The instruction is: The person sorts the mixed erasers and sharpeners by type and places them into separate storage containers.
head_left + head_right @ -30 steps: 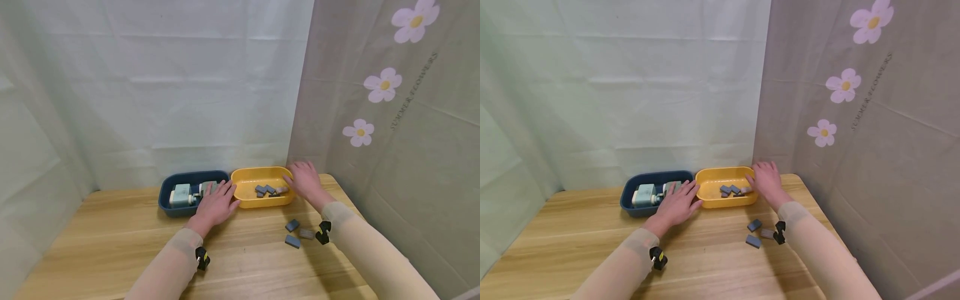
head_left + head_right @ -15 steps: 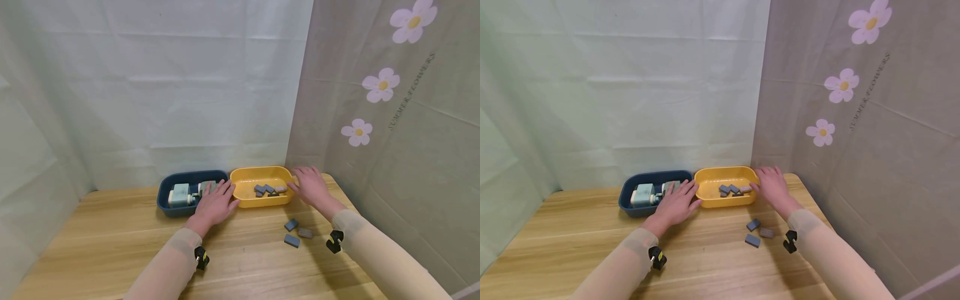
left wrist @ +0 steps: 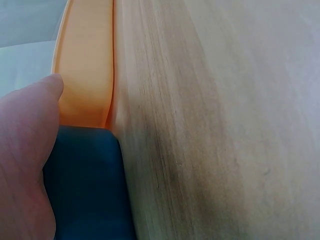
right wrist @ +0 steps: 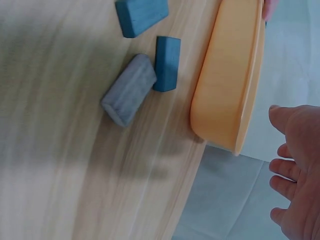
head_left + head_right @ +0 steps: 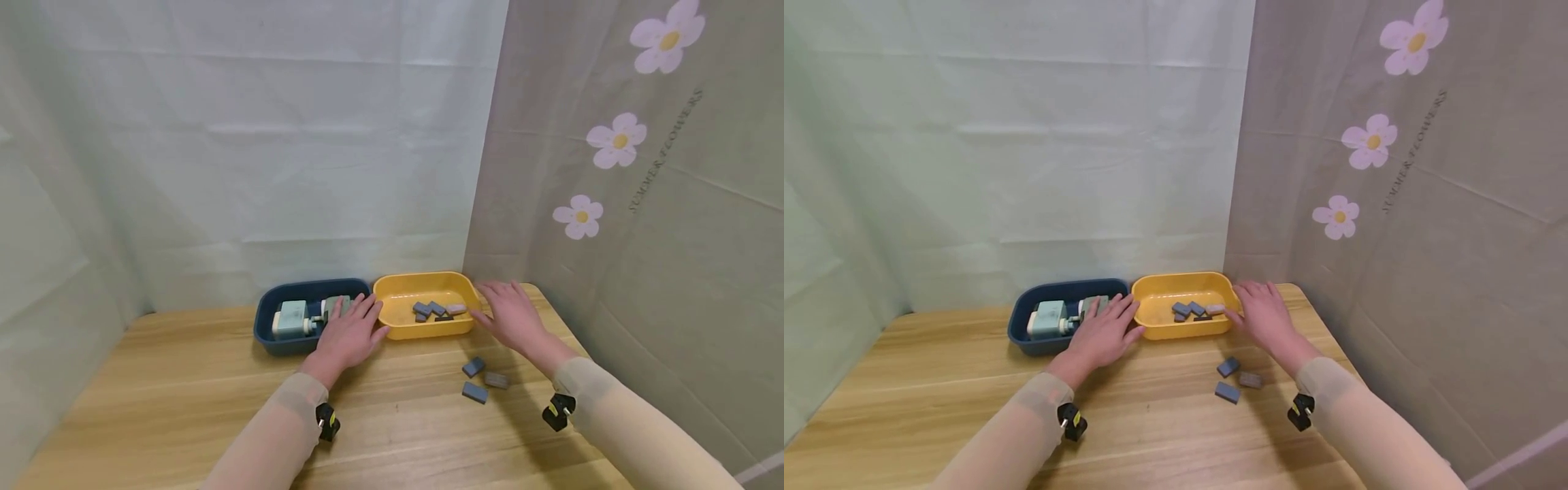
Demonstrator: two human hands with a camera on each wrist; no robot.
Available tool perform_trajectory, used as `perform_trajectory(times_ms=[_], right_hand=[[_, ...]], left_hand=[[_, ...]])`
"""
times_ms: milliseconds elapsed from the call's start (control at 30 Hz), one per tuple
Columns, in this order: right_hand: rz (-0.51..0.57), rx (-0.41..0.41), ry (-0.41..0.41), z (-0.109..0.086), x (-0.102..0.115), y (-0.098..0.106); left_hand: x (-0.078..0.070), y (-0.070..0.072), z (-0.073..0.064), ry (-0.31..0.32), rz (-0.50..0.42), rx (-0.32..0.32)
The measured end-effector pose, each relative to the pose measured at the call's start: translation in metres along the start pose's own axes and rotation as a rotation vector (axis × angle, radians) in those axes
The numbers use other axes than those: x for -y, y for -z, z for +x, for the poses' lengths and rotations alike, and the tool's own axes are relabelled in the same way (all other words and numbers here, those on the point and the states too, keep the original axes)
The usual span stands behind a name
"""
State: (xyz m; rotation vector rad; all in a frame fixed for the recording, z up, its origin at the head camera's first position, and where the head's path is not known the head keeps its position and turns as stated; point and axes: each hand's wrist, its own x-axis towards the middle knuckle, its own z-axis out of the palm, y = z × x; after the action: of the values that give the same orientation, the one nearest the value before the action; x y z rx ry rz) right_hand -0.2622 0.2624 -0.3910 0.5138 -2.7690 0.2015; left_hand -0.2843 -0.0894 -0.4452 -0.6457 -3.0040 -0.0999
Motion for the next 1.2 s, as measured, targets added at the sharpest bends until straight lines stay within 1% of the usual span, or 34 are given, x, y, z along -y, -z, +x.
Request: perform_trajectory(times_ms=[233,433,667,833,1000,1200], right_hand=[[0.0,-0.013,0.025,-0.014,-0.002,0.001],[-0.004,0.004,0.036,-0.028,-0.003,0.002],[-0.002,0.016,0.037,-0.042,-0.007,0.001],[0.004,0.014,0.075,-0.048,-0.01,0.001],[0.035,0.039,0.113,-0.054,-0.012,-0.001],[0.057,0.1,0.111,-0.065,-0.013,-0.001]], left_hand=[[0.0,0.001,0.0,0.007,-0.022,0.008],[0.002,-0.001,0.001,0.008,-0.021,0.007],[0.0,0.0,0.0,0.0,-0.021,0.005],[-0.001,0.002,0.0,-0.005,-0.014,0.005],[-0.001,0.003,0.001,-0.003,-0.018,0.005],[-0.001,0.001,0.0,0.0,-0.02,0.002]])
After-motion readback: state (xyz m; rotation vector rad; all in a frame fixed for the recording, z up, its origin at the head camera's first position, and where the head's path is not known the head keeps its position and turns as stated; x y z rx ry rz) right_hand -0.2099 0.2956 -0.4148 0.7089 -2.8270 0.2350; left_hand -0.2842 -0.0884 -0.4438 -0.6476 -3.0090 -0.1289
